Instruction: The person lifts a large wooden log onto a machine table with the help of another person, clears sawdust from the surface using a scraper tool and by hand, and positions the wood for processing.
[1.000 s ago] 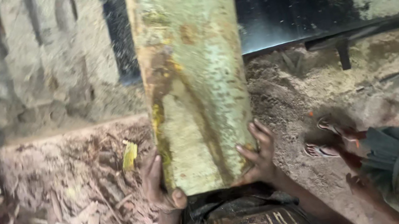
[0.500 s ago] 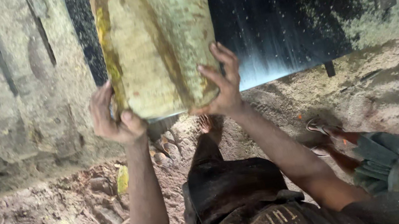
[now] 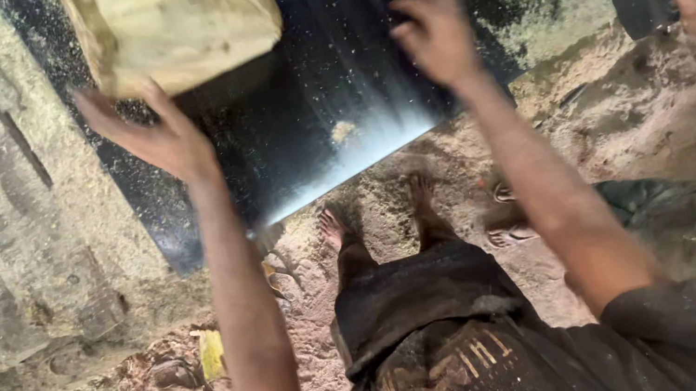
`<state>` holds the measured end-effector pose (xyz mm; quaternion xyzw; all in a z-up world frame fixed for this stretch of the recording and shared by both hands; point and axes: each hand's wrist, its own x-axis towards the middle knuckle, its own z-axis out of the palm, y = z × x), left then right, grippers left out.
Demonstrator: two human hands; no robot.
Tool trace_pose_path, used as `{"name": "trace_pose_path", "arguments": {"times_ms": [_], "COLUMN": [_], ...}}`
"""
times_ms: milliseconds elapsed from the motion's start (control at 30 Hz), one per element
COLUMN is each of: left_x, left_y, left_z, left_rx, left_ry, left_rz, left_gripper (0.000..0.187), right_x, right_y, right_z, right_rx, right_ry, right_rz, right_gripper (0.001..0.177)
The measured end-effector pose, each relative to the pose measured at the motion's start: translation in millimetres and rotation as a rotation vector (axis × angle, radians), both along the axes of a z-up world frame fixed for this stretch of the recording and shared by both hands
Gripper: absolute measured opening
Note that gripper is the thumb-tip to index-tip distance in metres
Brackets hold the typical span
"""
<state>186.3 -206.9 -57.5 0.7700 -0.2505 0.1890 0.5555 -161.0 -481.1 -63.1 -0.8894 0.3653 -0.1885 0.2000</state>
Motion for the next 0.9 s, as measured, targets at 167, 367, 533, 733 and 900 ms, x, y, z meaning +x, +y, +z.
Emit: {"name": "trace_pose_path", "arguments": {"times_ms": [167, 367, 533, 733, 900], "left_x": [-143.5, -163.8, -162.6, -160.7, -162.1], "left_y": [24.0, 12.3, 13.2, 14.9, 16.1], "left_z": [-41.1, -21.1, -23.8, -36.0, -39.4], "left_rx": [0.875, 0.803, 0.740, 0.723, 0.703], "left_ry": [0.171, 0.168, 0.148, 0.158, 0.152], "left_rz": [-0.083, -0.058, -0.030, -0.021, -0.008], "left_gripper": [0.087, 0.062, 0.053, 0.048, 0.047], "right_x": [-132.5, -138.6, -71.5, 83.1, 176.3], "right_y": [-121.1, -101.7, -43.2, -123.0, -188.5], "right_z": [-50.1, -30.3, -46.7, 17.0, 50.0], "right_rx": [-0.141, 0.624, 0.026, -0.315, 0.062], "right_ry": [-0.038, -0.158, -0.156, -0.258, -0.157], "right_rz": [-0.480, -0.575, -0.126, 0.212, 0.255], "right_gripper": [0.047, 0.039, 0.036, 0.040, 0.044]}}
